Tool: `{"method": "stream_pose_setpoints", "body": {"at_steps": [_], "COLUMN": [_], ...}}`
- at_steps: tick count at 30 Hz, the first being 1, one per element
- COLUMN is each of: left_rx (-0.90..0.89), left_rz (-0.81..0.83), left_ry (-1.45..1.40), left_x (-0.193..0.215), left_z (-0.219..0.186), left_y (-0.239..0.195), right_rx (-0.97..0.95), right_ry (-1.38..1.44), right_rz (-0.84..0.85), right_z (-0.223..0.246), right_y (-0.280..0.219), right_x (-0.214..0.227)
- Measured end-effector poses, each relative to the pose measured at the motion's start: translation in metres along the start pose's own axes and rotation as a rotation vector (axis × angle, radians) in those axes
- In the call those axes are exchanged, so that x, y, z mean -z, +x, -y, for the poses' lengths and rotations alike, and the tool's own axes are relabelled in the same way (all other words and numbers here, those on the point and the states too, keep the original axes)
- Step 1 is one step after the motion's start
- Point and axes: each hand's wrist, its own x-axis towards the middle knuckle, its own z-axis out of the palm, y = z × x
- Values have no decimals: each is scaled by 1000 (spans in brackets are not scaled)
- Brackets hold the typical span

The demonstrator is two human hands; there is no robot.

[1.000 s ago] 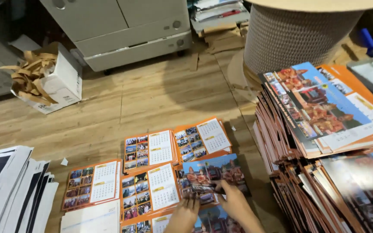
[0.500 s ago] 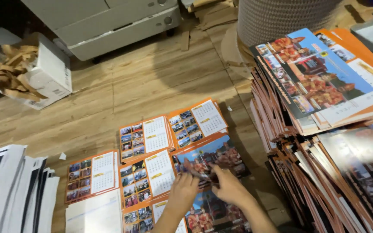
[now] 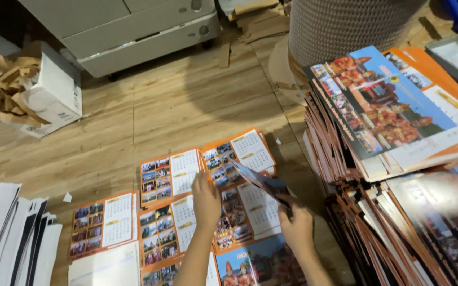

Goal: A person sits on the floor of a print shop, manually collating and stacking printed calendar pages into organized sets.

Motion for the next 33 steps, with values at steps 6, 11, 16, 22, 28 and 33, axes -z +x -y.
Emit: {"method": "stream_pose_setpoints", "body": {"at_steps": [6,11,16,22,28,33], "left_rx": [-280,-372,-579,-793,-1003,-755], "left_rz": [240,257,291,108,336,264], "left_ry": [449,777,908,664,364,545], "left_x": [-74,-71,-58,-39,-21,-6], "left_z": [103,101,93,71,69,63], "left_y": [23,37,48,32,-46,-83], "right_rx": [-180,-487,-533,-318,447,625], "right_ry": [276,477,498,281,4,-191], "right_rz": [-153,-146,-164,-233,-8,322], "right_z": [-10,16,4,-17,28,10], "right_y": [6,13,12,-3,-3,-14], "right_x": [-3,5,-2,-2,5,-31]}}
